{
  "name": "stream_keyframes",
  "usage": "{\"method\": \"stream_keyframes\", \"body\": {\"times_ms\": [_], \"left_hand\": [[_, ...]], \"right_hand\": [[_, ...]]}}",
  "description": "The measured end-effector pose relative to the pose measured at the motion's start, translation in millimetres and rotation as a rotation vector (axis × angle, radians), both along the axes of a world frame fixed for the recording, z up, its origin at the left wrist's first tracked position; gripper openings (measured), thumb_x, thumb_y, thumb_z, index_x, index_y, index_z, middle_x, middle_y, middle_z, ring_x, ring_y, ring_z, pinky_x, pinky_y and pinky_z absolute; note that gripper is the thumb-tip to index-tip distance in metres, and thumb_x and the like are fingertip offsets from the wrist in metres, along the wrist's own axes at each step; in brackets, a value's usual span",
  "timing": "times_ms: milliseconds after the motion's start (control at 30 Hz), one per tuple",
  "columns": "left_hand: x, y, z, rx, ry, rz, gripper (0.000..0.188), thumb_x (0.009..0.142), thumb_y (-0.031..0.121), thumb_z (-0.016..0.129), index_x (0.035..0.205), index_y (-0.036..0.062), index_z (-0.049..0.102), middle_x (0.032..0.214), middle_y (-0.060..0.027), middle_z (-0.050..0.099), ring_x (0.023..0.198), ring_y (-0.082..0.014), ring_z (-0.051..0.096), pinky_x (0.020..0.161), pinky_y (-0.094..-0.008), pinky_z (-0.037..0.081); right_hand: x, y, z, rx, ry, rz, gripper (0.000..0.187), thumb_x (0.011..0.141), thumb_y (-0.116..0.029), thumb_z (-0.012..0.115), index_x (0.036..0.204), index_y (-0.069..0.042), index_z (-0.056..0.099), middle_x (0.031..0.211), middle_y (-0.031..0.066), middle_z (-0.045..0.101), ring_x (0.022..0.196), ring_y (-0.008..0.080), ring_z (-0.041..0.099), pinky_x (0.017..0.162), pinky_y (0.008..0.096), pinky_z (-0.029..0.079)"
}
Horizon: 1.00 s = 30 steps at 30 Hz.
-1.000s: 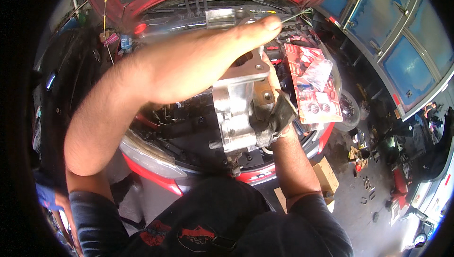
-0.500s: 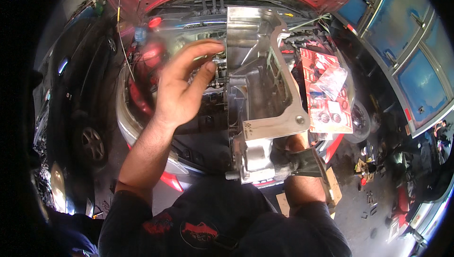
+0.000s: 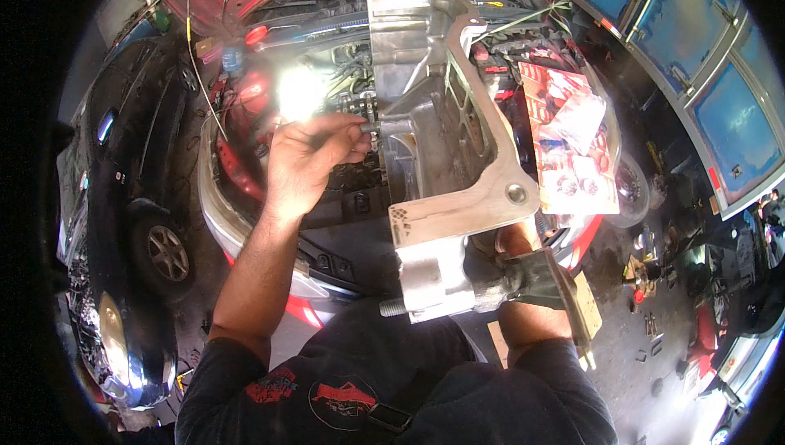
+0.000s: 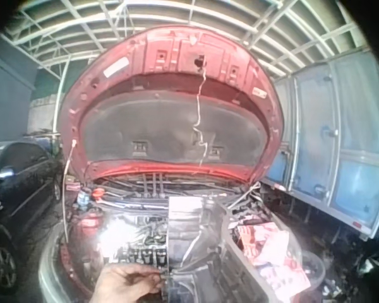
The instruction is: The person removes bolts from a metal engine cover, places them into a tray, and then handles a black rubber gasket, positioning it over the engine block. The person also picks up and examines small cylindrical metal parts from the tray.
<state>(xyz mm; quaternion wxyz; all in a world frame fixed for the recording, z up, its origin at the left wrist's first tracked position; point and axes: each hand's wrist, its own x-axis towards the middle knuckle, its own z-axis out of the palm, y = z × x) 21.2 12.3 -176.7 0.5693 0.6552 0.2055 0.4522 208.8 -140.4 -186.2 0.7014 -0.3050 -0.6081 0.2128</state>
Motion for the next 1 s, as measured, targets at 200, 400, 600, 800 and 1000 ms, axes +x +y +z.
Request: {"method": "stream_keyframes", "body": {"times_ms": [200, 400, 600, 800, 1000], "left_hand": [[2.2, 0.4, 5.0, 0.007, 0.051, -0.004, 0.014, 0.09, 0.0, 0.063, 0.102, -0.0058, 0.069, 0.088, -0.0113, 0.071, 0.079, -0.0131, 0.069, 0.073, -0.0263, 0.059], [16.3, -0.9, -1.3, -0.103, -0.087, -0.045, 0.008, 0.089, -0.003, 0.061, 0.096, -0.0049, 0.066, 0.085, -0.0112, 0.07, 0.075, -0.016, 0.069, 0.067, -0.0278, 0.06], [24.6, -2.8, -6.9, -0.054, -0.181, -0.016, 0.005, 0.089, -0.006, 0.057, 0.09, -0.0047, 0.062, 0.08, -0.0097, 0.066, 0.071, -0.0151, 0.068, 0.064, -0.0281, 0.059], [14.1, -4.2, -10.1, -0.024, -0.173, -0.023, 0.006, 0.091, -0.005, 0.057, 0.094, -0.0045, 0.062, 0.08, -0.009, 0.066, 0.072, -0.0142, 0.067, 0.066, -0.0278, 0.059], [12.9, -12.1, -17.4, 0.054, -0.218, -0.041, 0.02, 0.088, -0.008, 0.063, 0.108, -0.004, 0.06, 0.097, -0.0073, 0.066, 0.091, -0.0127, 0.065, 0.078, -0.0261, 0.057]], "right_hand": [[0.9, -3.0, 2.3, -0.002, -0.005, -0.006, 0.08, 0.076, -0.055, 0.067, 0.132, -0.002, 0.048, 0.125, 0.014, 0.057, 0.112, 0.0271, 0.057, 0.099, 0.0391, 0.044], [3.6, -3.9, 4.5, -0.009, -0.007, -0.01, 0.078, 0.076, -0.054, 0.067, 0.131, -0.002, 0.049, 0.124, 0.0144, 0.057, 0.112, 0.0274, 0.057, 0.099, 0.0393, 0.044], [6.1, -3.0, 6.4, -0.026, -0.018, -0.01, 0.076, 0.076, -0.053, 0.067, 0.13, -0.002, 0.049, 0.123, 0.0148, 0.057, 0.111, 0.0277, 0.057, 0.098, 0.0394, 0.044], [6.7, -5.9, 8.5, -0.043, -0.04, -0.013, 0.075, 0.076, -0.052, 0.066, 0.129, -0.002, 0.05, 0.121, 0.0152, 0.058, 0.11, 0.0281, 0.058, 0.097, 0.0396, 0.045], [6.1, -4.7, 11.6, -0.066, -0.063, -0.019, 0.073, 0.077, -0.051, 0.066, 0.128, -0.001, 0.051, 0.12, 0.0156, 0.058, 0.109, 0.0284, 0.058, 0.097, 0.0398, 0.045]]}}
